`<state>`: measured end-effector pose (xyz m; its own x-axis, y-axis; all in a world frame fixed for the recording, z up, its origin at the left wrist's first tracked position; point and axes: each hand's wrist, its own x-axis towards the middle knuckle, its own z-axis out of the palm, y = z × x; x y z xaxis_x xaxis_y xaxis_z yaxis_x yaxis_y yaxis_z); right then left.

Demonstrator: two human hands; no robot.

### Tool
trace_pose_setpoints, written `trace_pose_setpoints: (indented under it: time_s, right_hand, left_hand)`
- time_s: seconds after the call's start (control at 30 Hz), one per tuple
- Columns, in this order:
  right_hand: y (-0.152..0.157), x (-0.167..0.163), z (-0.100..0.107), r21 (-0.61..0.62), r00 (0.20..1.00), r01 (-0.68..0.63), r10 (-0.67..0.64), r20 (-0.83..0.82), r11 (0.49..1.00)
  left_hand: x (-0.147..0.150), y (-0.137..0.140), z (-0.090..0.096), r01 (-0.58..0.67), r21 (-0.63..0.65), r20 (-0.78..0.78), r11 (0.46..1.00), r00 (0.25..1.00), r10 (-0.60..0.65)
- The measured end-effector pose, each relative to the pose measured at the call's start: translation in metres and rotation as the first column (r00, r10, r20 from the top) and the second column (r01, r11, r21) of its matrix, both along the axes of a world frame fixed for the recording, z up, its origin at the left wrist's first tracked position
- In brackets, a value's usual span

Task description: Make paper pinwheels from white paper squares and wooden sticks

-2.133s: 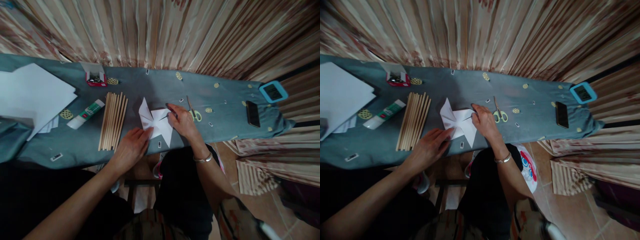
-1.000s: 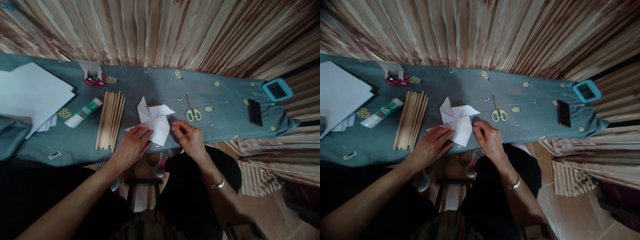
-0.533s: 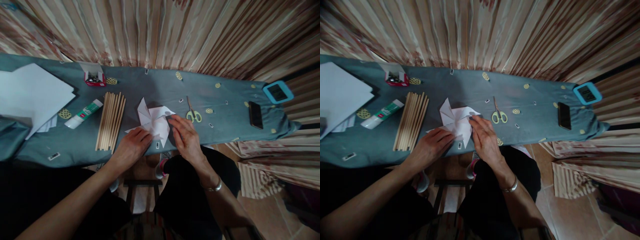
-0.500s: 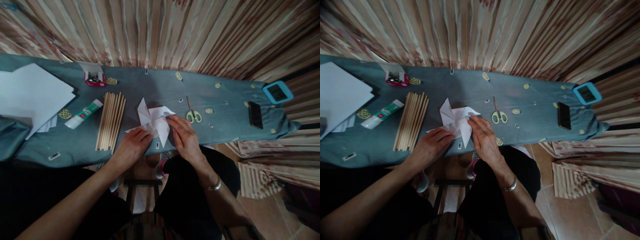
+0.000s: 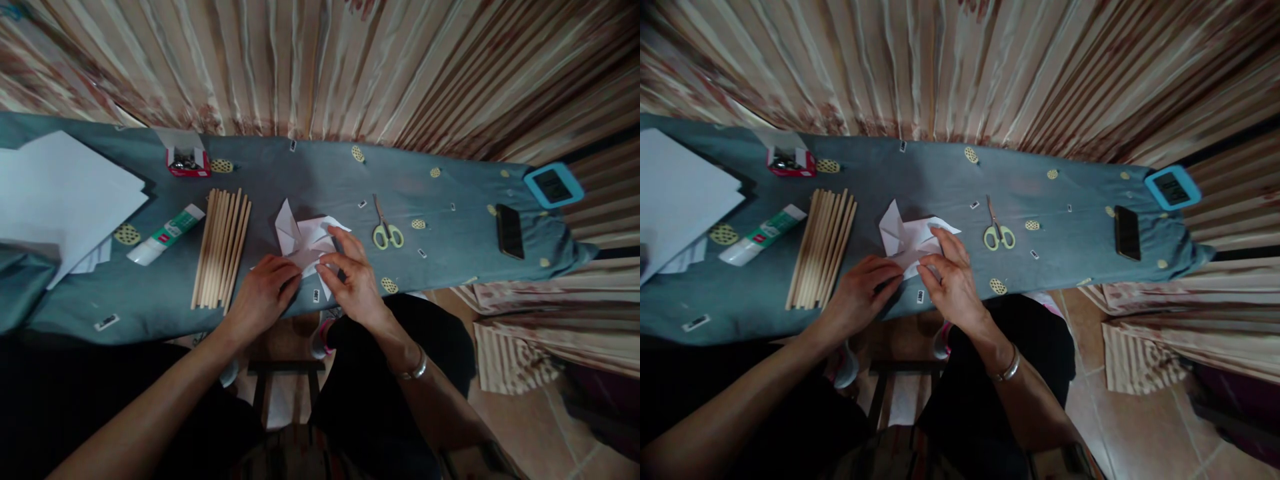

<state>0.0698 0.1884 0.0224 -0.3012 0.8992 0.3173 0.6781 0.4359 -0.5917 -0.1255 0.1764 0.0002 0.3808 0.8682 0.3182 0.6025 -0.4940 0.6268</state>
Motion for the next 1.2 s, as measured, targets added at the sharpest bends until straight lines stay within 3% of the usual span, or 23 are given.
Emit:
trace_pose_setpoints:
  time_s: [0.27,0.87,1.2]
  right_hand:
    - [0.008,-0.012,-0.01,0.024,0.991,0.13,-0.13,0.025,0.991]
    - [0.004,-0.016,-0.01,0.203,0.979,0.129,-0.158,0.131,0.971]
    - [0.002,-0.017,-0.005,0.107,0.982,0.127,-0.14,0.126,0.986]
  left_hand:
    - [-0.003,-0.005,-0.004,-0.032,-0.018,0.067,0.999,0.997,0.033]
    - [-0.002,0.0,-0.004,-0.049,0.011,0.073,0.999,0.996,0.048]
    - [-0.002,0.001,-0.002,-0.049,-0.021,0.06,0.999,0.997,0.05]
